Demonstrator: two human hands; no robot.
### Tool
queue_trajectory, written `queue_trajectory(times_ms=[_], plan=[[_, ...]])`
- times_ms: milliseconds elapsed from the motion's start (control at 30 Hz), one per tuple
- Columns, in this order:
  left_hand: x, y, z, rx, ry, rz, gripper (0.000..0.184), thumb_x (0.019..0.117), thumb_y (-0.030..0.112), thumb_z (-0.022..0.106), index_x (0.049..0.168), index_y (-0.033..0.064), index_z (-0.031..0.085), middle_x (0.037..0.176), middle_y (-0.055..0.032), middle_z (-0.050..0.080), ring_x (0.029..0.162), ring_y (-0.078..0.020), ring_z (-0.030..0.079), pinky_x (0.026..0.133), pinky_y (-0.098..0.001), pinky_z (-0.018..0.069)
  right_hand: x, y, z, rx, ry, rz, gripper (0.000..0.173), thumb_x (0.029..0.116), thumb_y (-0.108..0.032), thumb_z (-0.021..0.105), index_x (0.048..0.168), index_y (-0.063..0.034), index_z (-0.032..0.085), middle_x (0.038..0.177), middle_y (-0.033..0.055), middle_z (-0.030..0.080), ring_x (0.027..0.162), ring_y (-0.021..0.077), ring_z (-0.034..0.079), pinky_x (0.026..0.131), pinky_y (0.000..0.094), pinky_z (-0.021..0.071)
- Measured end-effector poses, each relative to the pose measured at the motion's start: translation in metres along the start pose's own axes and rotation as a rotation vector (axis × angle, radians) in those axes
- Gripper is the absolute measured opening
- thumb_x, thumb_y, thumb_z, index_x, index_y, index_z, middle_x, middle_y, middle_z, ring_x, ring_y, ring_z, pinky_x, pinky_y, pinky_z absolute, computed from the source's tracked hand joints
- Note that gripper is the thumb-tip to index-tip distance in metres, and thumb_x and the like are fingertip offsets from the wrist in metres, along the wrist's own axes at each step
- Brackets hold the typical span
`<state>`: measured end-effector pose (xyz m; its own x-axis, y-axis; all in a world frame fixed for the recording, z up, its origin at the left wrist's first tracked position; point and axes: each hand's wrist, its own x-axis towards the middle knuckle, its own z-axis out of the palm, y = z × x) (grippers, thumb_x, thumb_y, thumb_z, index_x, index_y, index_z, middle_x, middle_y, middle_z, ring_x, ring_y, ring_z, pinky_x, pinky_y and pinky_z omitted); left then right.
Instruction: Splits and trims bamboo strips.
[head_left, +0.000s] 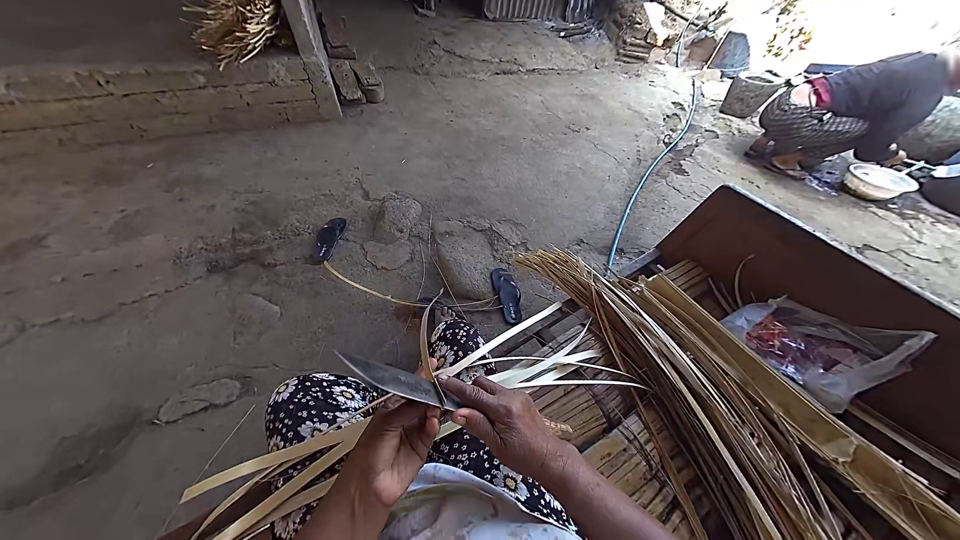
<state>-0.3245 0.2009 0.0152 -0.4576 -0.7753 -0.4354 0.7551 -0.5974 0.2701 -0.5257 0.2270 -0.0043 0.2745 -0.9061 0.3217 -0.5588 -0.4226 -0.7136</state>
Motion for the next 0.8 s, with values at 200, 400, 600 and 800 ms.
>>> queue_trajectory(times_ms=[200,400,600,800], plan=[[-0.025,-0.003,-0.013,0.101,-0.22,-0.198,0.064,0.0852,0.01,0.079,0.144,0.0077,0.053,0.088,-0.0057,0.066,0.071,-0.0118,0.07,0.066,-0.0235,0.0618,0.025,0.028,-0.007,-0.12,-0.252,0.255,0.051,0.1081,-0.053,0.04,0.155,-0.0328,0.049,0.103,0.0139,0.072,0.082,0.0297,0.069,0.072,0.0524,0.055],[-0.02,0.011,-0.026,0.505,-0.232,-0.214,0.06,0.1045,0.037,0.055,0.156,0.0121,0.036,0.105,-0.0134,0.071,0.088,-0.0236,0.074,0.078,-0.0378,0.0633,0.049,0.026,-0.007,-0.376,-0.283,0.269,0.043,0.1086,-0.048,0.041,0.15,-0.0446,0.051,0.101,0.0184,0.068,0.078,0.0337,0.068,0.066,0.0511,0.055],[0.014,0.015,-0.004,0.771,0.166,-0.003,0.033,0.1116,0.019,0.037,0.131,0.0013,0.057,0.065,-0.0056,0.059,0.045,-0.0088,0.053,0.041,-0.0205,0.0458,0.071,0.008,0.0,-0.515,-0.436,0.319,0.047,0.1101,-0.048,0.036,0.157,-0.0463,0.038,0.117,0.0247,0.064,0.091,0.0412,0.068,0.074,0.0562,0.055],[-0.015,0.046,-0.032,1.484,0.002,0.15,0.036,0.1075,0.014,0.04,0.133,0.0065,0.065,0.058,0.0037,0.055,0.042,-0.0047,0.045,0.042,-0.0215,0.0409,0.092,0.031,-0.031,-0.504,-0.317,0.468,0.054,0.1077,-0.05,0.043,0.145,-0.0112,0.05,0.124,0.0208,0.066,0.103,0.0409,0.07,0.084,0.0599,0.0556]])
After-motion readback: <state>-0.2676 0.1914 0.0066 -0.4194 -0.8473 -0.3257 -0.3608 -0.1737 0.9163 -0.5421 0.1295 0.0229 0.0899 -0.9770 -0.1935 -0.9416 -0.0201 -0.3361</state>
